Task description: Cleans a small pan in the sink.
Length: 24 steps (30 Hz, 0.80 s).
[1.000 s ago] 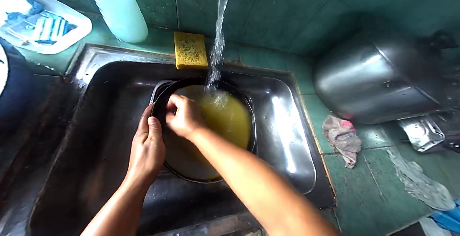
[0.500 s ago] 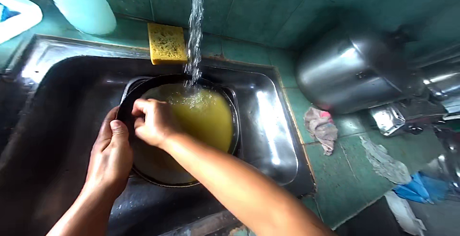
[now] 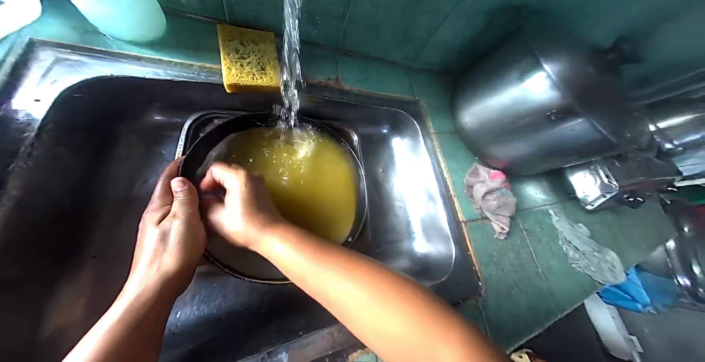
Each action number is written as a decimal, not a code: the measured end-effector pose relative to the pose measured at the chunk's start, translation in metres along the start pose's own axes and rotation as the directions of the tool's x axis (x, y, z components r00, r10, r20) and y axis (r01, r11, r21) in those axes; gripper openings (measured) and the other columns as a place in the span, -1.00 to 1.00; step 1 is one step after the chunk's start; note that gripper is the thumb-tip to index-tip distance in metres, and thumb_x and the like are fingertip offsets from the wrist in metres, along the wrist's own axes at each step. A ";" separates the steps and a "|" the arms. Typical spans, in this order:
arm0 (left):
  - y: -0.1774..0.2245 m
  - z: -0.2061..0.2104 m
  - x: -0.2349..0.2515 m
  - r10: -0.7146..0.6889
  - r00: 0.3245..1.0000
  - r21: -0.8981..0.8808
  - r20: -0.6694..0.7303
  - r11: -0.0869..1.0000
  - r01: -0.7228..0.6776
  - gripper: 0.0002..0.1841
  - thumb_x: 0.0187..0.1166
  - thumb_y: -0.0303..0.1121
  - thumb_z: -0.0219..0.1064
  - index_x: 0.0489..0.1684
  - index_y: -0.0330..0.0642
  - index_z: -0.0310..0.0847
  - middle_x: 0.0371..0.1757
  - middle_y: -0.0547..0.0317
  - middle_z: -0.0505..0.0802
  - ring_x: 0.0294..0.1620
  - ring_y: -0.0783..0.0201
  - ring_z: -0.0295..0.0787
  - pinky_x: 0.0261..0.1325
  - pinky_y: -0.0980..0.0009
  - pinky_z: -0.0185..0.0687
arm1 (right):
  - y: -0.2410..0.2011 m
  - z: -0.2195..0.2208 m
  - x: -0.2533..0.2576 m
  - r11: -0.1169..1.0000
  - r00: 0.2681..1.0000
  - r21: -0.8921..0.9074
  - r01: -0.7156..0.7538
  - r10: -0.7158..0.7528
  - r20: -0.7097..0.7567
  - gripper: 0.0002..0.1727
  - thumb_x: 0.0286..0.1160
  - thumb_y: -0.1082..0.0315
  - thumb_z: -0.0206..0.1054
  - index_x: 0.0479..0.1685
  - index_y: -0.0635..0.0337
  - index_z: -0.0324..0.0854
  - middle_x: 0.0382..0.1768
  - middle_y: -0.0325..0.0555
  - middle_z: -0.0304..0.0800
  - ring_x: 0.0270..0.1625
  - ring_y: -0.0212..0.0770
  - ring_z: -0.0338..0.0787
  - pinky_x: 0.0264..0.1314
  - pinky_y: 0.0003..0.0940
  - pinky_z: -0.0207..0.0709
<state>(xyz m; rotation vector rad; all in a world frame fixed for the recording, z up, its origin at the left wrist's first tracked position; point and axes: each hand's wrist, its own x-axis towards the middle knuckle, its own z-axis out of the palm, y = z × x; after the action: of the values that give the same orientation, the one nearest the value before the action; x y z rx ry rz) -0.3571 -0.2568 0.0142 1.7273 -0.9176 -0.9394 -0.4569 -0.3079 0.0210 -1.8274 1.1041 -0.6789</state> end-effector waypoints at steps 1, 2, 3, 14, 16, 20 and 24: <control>0.001 0.000 0.000 -0.006 1.000 0.003 -0.006 1.000 0.006 -0.42 0.89 0.06 -0.25 0.80 0.11 0.21 0.52 0.03 0.65 0.42 0.24 0.64 0.46 0.01 0.48 | 0.005 -0.006 -0.021 0.998 0.995 0.002 0.057 -0.057 0.087 -0.84 0.19 0.65 0.48 -0.25 0.36 0.70 -0.27 0.11 0.77 -0.11 0.02 0.81 -0.06 0.02 0.71; 0.003 -0.002 0.000 -0.012 1.000 0.010 0.000 1.000 0.012 -0.42 0.88 0.06 -0.25 0.81 0.12 0.21 0.55 0.04 0.63 0.46 0.22 0.62 0.49 -0.03 0.47 | 0.012 -0.018 -0.040 0.996 0.978 -0.023 0.082 -0.076 0.195 -0.84 0.19 0.63 0.46 -0.24 0.35 0.72 -0.25 0.08 0.80 -0.08 -0.02 0.82 0.00 0.00 0.71; 0.003 -0.003 -0.001 -0.011 1.000 0.019 0.006 1.000 0.011 -0.42 0.88 0.06 -0.26 0.80 0.12 0.22 0.58 0.03 0.61 0.50 0.21 0.60 0.52 -0.05 0.45 | 0.021 -0.035 -0.057 0.993 0.953 -0.081 0.081 -0.053 0.300 -0.85 0.26 0.59 0.44 -0.19 0.33 0.75 -0.20 0.06 0.82 -0.03 -0.05 0.83 0.08 -0.03 0.72; 0.011 -0.005 -0.002 -0.062 0.997 0.023 0.039 0.998 0.061 -0.43 0.88 0.10 -0.23 0.82 0.24 0.20 0.45 -0.01 0.72 0.37 0.05 0.71 0.33 -0.20 0.54 | 0.062 -0.105 0.032 0.632 0.977 -0.761 -0.150 0.210 -0.018 -0.48 0.52 0.60 0.27 0.53 0.23 0.57 0.48 0.37 0.58 0.51 0.34 0.61 0.51 0.17 0.52; 0.009 -0.005 -0.002 -0.064 0.997 0.044 0.040 0.997 0.063 -0.43 0.87 0.12 -0.25 0.82 0.27 0.18 0.47 0.01 0.71 0.39 0.04 0.70 0.33 -0.22 0.53 | 0.047 -0.073 0.062 0.767 0.988 -0.623 -0.155 0.122 -0.095 -0.51 0.50 0.58 0.30 0.48 0.30 0.57 0.45 0.39 0.58 0.42 0.32 0.68 0.41 0.18 0.59; 0.008 -0.005 -0.001 -0.014 1.000 0.074 -0.010 0.997 0.014 -0.38 0.86 0.11 -0.28 0.80 0.08 0.25 0.61 0.00 0.61 0.62 0.05 0.51 0.59 -0.21 0.34 | 0.004 -0.012 0.059 0.966 0.999 -0.258 0.035 -0.042 -0.022 -0.42 0.19 0.69 0.44 0.36 0.45 0.59 0.32 0.36 0.67 0.30 0.20 0.77 0.32 0.11 0.68; 0.014 -0.006 -0.003 0.032 0.998 0.170 -0.055 0.985 -0.022 -0.30 0.83 0.15 -0.43 0.77 -0.02 0.26 0.60 -0.14 0.59 0.62 -0.12 0.49 0.54 -0.34 0.29 | 0.001 -0.013 -0.017 0.995 0.954 0.054 0.086 -0.098 0.282 -0.69 0.42 0.63 0.30 0.15 0.37 0.62 -0.03 0.11 0.79 0.05 -0.08 0.81 0.13 -0.06 0.73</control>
<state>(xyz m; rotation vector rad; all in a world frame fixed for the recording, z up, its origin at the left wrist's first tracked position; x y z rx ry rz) -0.3553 -0.2560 0.0292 1.8700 -1.0047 -0.8095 -0.4750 -0.2983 0.0260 -1.8804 0.8137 -0.4683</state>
